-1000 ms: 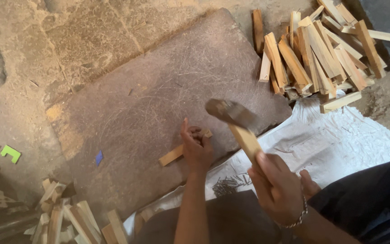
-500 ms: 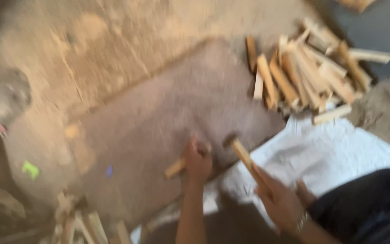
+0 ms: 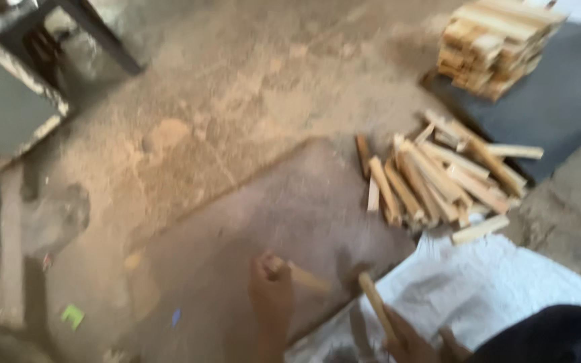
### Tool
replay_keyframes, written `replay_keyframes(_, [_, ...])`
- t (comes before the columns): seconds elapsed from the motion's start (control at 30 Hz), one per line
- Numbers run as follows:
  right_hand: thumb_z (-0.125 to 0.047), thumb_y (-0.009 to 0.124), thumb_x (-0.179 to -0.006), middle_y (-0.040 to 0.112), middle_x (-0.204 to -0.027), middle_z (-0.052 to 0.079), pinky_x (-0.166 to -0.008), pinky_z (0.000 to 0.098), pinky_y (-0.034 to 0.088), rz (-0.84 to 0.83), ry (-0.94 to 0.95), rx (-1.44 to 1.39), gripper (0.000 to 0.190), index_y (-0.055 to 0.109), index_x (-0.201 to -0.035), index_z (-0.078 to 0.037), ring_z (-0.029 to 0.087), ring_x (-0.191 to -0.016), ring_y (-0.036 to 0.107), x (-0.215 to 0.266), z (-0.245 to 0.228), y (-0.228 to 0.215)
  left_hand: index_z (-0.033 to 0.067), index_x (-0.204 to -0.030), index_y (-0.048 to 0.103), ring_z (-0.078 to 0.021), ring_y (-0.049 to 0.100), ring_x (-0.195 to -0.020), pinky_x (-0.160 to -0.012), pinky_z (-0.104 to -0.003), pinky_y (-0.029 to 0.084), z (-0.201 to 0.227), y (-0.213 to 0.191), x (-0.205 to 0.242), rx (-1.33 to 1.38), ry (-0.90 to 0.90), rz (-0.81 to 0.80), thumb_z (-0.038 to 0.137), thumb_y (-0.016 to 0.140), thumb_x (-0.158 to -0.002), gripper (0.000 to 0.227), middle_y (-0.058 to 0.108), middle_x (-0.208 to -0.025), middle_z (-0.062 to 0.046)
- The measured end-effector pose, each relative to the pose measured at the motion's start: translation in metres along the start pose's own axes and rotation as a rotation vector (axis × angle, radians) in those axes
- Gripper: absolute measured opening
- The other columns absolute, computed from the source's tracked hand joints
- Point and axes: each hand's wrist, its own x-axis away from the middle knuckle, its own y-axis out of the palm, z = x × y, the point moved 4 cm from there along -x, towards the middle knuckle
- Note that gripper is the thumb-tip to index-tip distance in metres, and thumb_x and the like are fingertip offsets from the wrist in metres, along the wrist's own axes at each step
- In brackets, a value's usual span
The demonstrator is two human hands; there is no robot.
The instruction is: The person hammers nails into small wooden pieces using a hammer. They pick up each piece, place it on a stone slab, drive in a nail, and then set the finished piece aside.
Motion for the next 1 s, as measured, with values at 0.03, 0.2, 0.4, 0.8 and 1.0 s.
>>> replay_keyframes(0.03, [-0.015, 0.072, -0.086, 0.058, -0.139, 0.009, -0.097, 0.0319, 0.047, 0.000, -0.014, -0.003, 0.074, 0.041, -0.153, -0.019, 0.020, -0.122, 0.057, 0.011, 0.009, 0.001, 0.0021, -0.111, 0.068, -0.0296, 0.070, -0.084, -0.079, -0.038, 0.054, -0.020, -0.009, 0.007, -0.009, -0.053, 0.015, 0.025, 0.071, -0.086, 0.034, 0.071, -0.092, -0.017])
replay_keyframes(0.2, [-0.012, 0.073, -0.085, 0.054, -0.151, 0.008, -0.104, 0.0298, 0.044, -0.026, -0.017, 0.027, 0.076, 0.040, -0.153, -0.016, 0.017, -0.134, 0.052, 0.035, 0.013, -0.002, -0.0018, -0.107, 0.069, -0.0251, 0.067, -0.084, -0.076, -0.038, 0.053, -0.103, -0.021, 0.028, 0.019, -0.181, 0.102, 0.023, 0.077, -0.080, 0.037, 0.069, -0.091, -0.012])
replay_keyframes(0.4, [-0.015, 0.071, -0.087, 0.055, -0.151, 0.009, -0.107, 0.0327, 0.044, -0.057, 0.057, 0.023, 0.075, 0.039, -0.155, -0.019, 0.020, -0.137, 0.054, 0.038, -0.008, -0.005, -0.0010, -0.103, 0.070, -0.0339, 0.068, -0.093, -0.085, -0.044, 0.053, -0.084, -0.016, 0.042, -0.441, -0.024, 0.176, 0.021, 0.074, -0.078, 0.033, 0.070, -0.096, -0.019])
replay_keyframes(0.8, [-0.022, 0.066, -0.087, 0.063, -0.139, 0.014, -0.100, 0.0424, 0.052, 0.033, -0.077, 0.453, 0.072, 0.041, -0.154, -0.025, 0.034, -0.123, 0.063, 0.027, -0.077, 0.005, 0.0026, -0.095, 0.071, -0.0401, 0.064, -0.098, -0.083, -0.051, 0.051, -0.078, 0.110, 0.198, -0.439, 0.464, -0.850, 0.013, 0.068, -0.084, 0.016, 0.065, -0.103, -0.020])
replay_keyframes(1.0, [-0.022, 0.068, -0.084, 0.066, -0.131, 0.017, -0.095, 0.0472, 0.053, -0.045, -0.120, 0.552, 0.075, 0.040, -0.153, -0.028, 0.040, -0.114, 0.065, 0.009, -0.092, 0.028, 0.0023, -0.100, 0.070, -0.0357, 0.066, -0.098, -0.084, -0.051, 0.049, -0.113, 0.147, 0.196, -0.619, 0.579, -0.887, 0.010, 0.063, -0.090, 0.015, 0.068, -0.101, -0.018])
